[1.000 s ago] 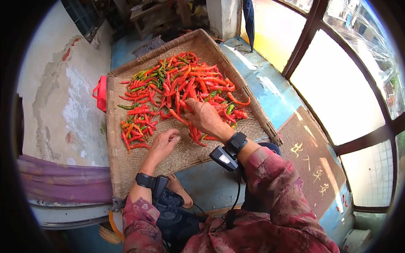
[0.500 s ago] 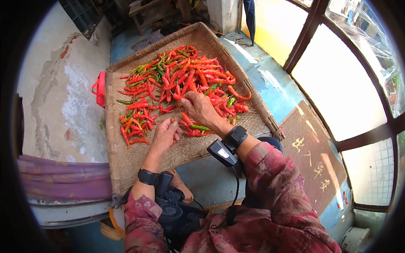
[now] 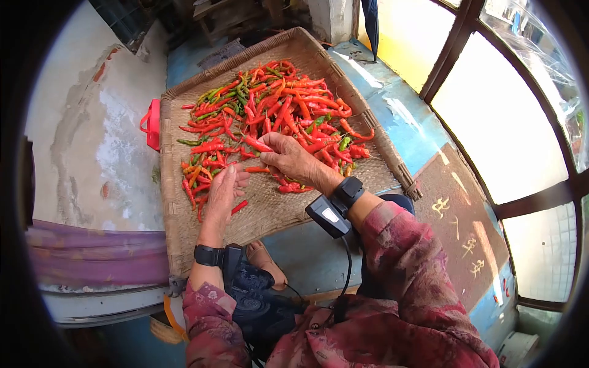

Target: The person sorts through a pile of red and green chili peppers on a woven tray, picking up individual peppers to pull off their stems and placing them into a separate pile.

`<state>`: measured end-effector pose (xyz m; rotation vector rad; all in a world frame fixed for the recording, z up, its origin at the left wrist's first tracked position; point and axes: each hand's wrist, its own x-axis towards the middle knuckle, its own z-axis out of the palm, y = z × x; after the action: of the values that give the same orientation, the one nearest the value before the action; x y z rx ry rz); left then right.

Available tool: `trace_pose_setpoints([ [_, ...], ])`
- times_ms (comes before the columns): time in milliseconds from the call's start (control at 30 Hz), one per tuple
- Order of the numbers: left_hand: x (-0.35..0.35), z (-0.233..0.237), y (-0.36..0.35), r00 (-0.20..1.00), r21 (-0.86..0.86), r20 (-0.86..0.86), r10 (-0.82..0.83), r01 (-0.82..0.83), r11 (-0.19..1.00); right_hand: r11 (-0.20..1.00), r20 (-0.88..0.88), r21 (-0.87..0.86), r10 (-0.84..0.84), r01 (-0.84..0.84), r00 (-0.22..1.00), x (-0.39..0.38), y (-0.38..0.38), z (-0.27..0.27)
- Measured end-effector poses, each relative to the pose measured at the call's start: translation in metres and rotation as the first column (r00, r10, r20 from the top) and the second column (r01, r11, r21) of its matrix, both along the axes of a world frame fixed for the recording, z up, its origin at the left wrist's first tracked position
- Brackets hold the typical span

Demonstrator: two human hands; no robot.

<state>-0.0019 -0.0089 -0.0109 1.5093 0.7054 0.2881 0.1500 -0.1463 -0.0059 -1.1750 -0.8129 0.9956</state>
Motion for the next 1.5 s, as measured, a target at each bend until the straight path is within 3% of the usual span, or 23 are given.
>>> trace_pose_setpoints([
  [33, 0.005, -0.004, -0.007, 1.0, -0.002, 0.003, 0.012, -0.012, 1.0, 0.999, 0.031, -0.027, 0.032, -0.031, 0.999, -0.007, -0.001, 0.009],
  [100, 0.012, -0.014, -0.016, 0.992, -0.404, 0.127, 0.011, 0.042, 0.914, 0.994, 0.043, -0.02, 0.112, -0.111, 0.993, -0.015, 0.001, 0.007],
  [200, 0.013, -0.017, -0.01, 0.965, -0.458, 0.251, 0.073, 0.052, 0.887, 0.99, 0.199, -0.038, 0.143, -0.139, 0.969, -0.018, 0.005, -0.003],
  [367, 0.001, -0.013, -0.007, 0.962, -0.456, 0.271, 0.042, 0.089, 0.886, 0.974, 0.202, -0.156, 0.196, -0.166, 0.959, -0.018, 0.003, 0.004],
  [433, -0.011, -0.005, 0.007, 0.975, -0.289, 0.195, 0.102, -0.043, 0.956, 0.984, 0.219, -0.166, 0.099, -0.063, 0.971, -0.017, 0.005, 0.002],
  [500, -0.027, 0.001, 0.032, 0.992, 0.194, -0.04, 0.121, -0.111, 0.975, 0.975, 0.263, -0.188, -0.065, 0.117, 0.962, -0.008, 0.009, -0.007],
  [533, -0.037, 0.003, 0.043, 0.992, 0.196, -0.042, 0.118, -0.107, 0.975, 0.979, 0.338, -0.106, -0.128, 0.173, 0.932, -0.003, 0.011, -0.015],
  [567, -0.049, 0.006, 0.052, 0.955, 0.603, -0.182, 0.232, -0.078, 0.794, 0.971, 0.362, -0.095, -0.169, 0.217, 0.917, -0.002, 0.008, -0.008],
  [600, -0.055, 0.005, 0.057, 0.887, 0.883, -0.249, 0.389, 0.043, 0.466, 0.962, 0.387, -0.083, -0.209, 0.259, 0.898, 0.0, 0.005, 0.0],
  [633, -0.054, 0.005, 0.056, 0.887, 0.884, -0.249, 0.389, 0.043, 0.466, 0.962, 0.387, -0.082, -0.209, 0.259, 0.898, 0.001, 0.004, 0.002],
  [700, -0.053, 0.0, 0.051, 0.923, 0.956, 0.113, 0.367, -0.202, 0.212, 0.954, 0.39, -0.161, -0.175, 0.255, 0.904, 0.001, 0.002, 0.004],
  [733, -0.048, 0.002, 0.045, 0.923, 0.957, 0.111, 0.368, -0.2, 0.212, 0.953, 0.388, -0.162, -0.175, 0.254, 0.905, -0.002, 0.004, 0.001],
  [767, -0.04, 0.006, 0.034, 0.977, 0.776, 0.005, 0.212, -0.137, 0.616, 0.964, 0.321, -0.183, -0.127, 0.193, 0.938, -0.008, 0.007, -0.004],
  [800, -0.032, 0.009, 0.023, 0.999, 0.45, -0.026, 0.02, -0.007, 0.893, 0.971, 0.253, -0.201, -0.077, 0.13, 0.965, -0.014, 0.01, -0.009],
  [867, -0.015, 0.008, -0.002, 0.986, 0.219, 0.006, -0.169, 0.164, 0.962, 0.981, 0.215, -0.184, -0.012, 0.052, 0.977, -0.028, 0.012, -0.012],
  [1067, -0.002, -0.003, -0.011, 0.973, 0.208, -0.008, -0.229, 0.225, 0.952, 0.976, 0.235, -0.206, -0.028, 0.078, 0.972, -0.024, 0.011, 0.0],
  [1133, -0.008, 0.005, -0.003, 0.986, 0.224, -0.021, -0.165, 0.166, 0.961, 0.981, 0.752, -0.026, -0.107, 0.192, 0.65, -0.007, 0.007, -0.01],
  [1167, -0.014, 0.01, 0.004, 0.994, 0.349, -0.081, -0.073, 0.097, 0.932, 0.972, 0.851, -0.091, -0.036, 0.215, 0.525, 0.0, 0.003, -0.011],
  [1200, -0.021, 0.013, 0.014, 0.991, 0.472, -0.129, 0.026, 0.038, 0.881, 0.972, 0.85, -0.094, -0.034, 0.215, 0.526, 0.005, 0.0, -0.013],
  [1267, -0.046, -0.006, 0.05, 0.978, 0.703, -0.18, 0.106, 0.053, 0.709, 0.842, 0.897, -0.439, 0.389, 0.314, 0.21, 0.011, -0.006, -0.018],
  [1300, -0.056, -0.002, 0.057, 0.978, 0.704, -0.182, 0.104, 0.056, 0.708, 0.816, 0.877, -0.481, 0.449, 0.319, 0.174, 0.01, -0.008, -0.021],
  [1367, -0.07, 0.007, 0.06, 0.818, 0.812, -0.461, 0.344, 0.233, 0.535, 0.821, 0.882, -0.47, 0.453, 0.323, 0.131, 0.01, -0.014, -0.034],
  [1500, -0.079, 0.014, 0.054, 0.725, 0.848, -0.516, 0.456, 0.355, 0.393, 0.805, 0.882, -0.461, 0.461, 0.374, 0.096, 0.002, -0.018, -0.035],
])
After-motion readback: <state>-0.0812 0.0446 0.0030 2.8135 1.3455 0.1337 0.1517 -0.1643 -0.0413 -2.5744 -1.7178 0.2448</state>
